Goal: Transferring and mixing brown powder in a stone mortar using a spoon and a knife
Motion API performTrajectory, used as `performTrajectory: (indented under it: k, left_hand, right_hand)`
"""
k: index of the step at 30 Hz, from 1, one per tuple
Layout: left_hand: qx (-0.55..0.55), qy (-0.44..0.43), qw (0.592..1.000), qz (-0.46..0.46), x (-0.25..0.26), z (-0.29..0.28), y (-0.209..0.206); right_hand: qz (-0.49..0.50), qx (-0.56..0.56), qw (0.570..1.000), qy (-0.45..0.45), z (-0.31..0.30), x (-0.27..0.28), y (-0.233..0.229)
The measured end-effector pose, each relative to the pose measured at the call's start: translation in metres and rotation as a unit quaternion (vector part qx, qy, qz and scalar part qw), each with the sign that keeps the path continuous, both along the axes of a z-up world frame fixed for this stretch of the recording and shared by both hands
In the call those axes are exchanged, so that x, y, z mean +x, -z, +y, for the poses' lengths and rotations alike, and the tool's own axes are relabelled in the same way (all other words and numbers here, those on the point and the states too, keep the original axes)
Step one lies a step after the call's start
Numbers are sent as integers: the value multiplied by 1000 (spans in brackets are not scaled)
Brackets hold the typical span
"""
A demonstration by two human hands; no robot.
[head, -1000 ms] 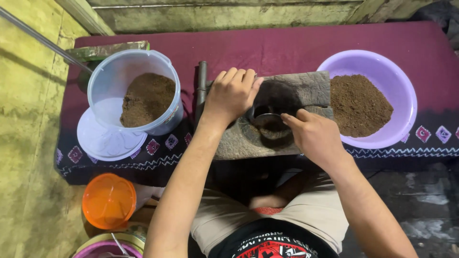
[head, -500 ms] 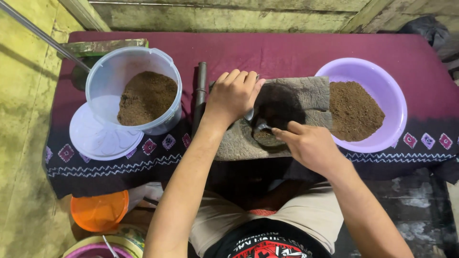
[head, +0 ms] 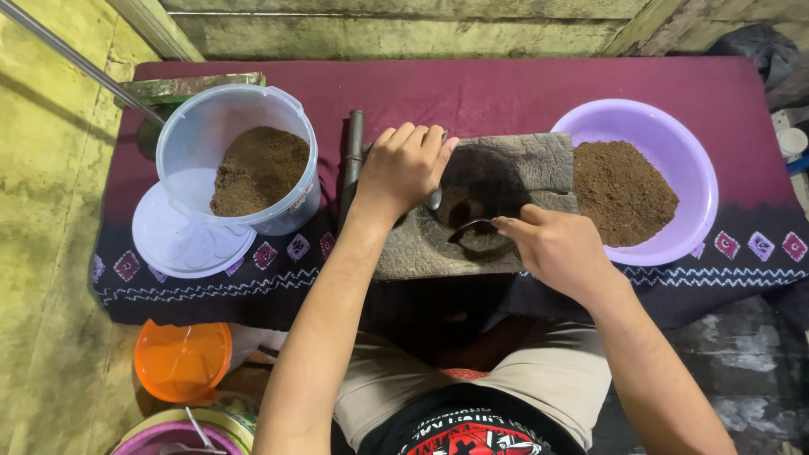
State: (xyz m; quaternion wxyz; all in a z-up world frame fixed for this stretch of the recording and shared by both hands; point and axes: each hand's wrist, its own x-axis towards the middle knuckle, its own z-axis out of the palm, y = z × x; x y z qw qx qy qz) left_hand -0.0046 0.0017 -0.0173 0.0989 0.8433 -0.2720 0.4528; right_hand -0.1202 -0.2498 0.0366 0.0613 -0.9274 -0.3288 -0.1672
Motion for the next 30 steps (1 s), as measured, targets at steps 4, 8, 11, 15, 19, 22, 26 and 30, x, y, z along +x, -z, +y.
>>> performTrajectory:
  k: [4, 8, 11, 15, 19, 22, 26, 30]
  left_hand:
    - [-8, 8, 1000, 0, -4, 1, 0]
    - [0, 8, 1000, -9, 0, 1, 5]
    - [1, 6, 1000, -12, -5, 2, -4]
    - [-2, 6, 1000, -23, -10, 1, -5]
    - [-3, 3, 1000, -27, -12, 0, -9]
    - [-6, 3, 999, -33, -11, -1, -8]
    - [-21, -1, 999, -35, -8, -7, -1]
    - [-29, -2, 999, -40, -3, -10, 5]
  right_hand:
    - [-47, 2, 999, 26, 15, -2, 8]
    - [-33, -6, 999, -24, 25, -11, 9]
    - [-25, -37, 997, -63, 12, -11, 1]
    - [-57, -30, 997, -30, -4, 0, -2]
    - [-99, -41, 994, 14, -3, 7, 10]
    - [-95, -82, 992, 23, -7, 0, 17]
    - [-45, -116, 992, 34, -8, -11, 1]
    - [-92, -121, 988, 38, -10, 8, 1]
